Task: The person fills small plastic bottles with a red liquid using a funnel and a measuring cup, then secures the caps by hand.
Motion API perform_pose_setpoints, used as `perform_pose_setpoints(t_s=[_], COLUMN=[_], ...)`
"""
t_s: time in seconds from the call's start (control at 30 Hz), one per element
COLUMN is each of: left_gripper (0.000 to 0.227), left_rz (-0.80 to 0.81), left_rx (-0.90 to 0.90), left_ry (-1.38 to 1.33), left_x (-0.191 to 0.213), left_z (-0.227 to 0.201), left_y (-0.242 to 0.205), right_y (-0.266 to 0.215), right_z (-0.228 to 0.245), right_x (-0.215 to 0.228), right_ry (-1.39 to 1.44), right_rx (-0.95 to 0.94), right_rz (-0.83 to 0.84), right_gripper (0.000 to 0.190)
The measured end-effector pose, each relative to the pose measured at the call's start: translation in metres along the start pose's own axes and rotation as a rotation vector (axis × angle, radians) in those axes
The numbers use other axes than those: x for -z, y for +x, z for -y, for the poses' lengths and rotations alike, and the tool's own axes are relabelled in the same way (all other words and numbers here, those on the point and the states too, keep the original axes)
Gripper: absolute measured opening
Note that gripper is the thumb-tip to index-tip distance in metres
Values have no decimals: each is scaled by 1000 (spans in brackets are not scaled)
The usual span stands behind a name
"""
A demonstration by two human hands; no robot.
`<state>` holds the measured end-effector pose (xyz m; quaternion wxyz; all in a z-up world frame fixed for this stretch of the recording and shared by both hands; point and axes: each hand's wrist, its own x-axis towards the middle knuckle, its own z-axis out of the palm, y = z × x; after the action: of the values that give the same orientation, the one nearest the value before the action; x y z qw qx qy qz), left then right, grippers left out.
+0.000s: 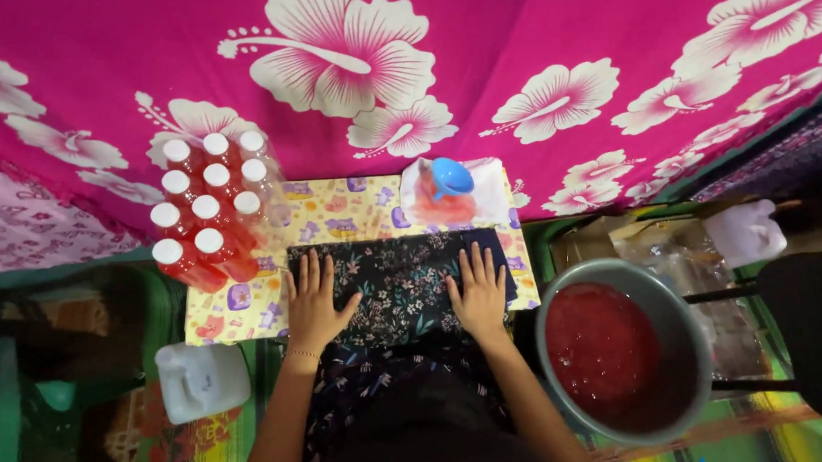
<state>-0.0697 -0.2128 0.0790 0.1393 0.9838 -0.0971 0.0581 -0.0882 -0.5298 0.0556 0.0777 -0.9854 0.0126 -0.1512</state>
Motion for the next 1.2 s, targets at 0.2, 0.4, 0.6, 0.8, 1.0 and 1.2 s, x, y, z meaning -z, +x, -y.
perform_pose_setpoints(t_s=[0.2, 0.4, 0.6, 0.8, 1.0, 1.2], left_gripper=[92, 92, 92, 93, 92, 83], left_rz=[-11, -31, -50, -38, -45, -44], left_rx=[-14, -29, -35, -18, -3, -23], left_ry=[-32, 2, -24, -71, -33, -1], left_x=[8, 6, 5, 2, 7, -4], left_z=[1, 0, 3, 3, -2, -9], left_y=[2, -1, -4, -5, -6, -12], right_y=[-3, -4, -3, -5, -2, 35], right_z=[2, 6, 5, 4, -6, 51], right_x=[0, 3, 5, 5, -6, -29], right_ry=[-43, -35, 4, 10, 155, 280], right_rx=[-28, -27, -42, -30, -74, 126], right_rz=[36, 29, 95, 77, 53, -199], right_gripper=[64, 64, 72, 77, 63, 42])
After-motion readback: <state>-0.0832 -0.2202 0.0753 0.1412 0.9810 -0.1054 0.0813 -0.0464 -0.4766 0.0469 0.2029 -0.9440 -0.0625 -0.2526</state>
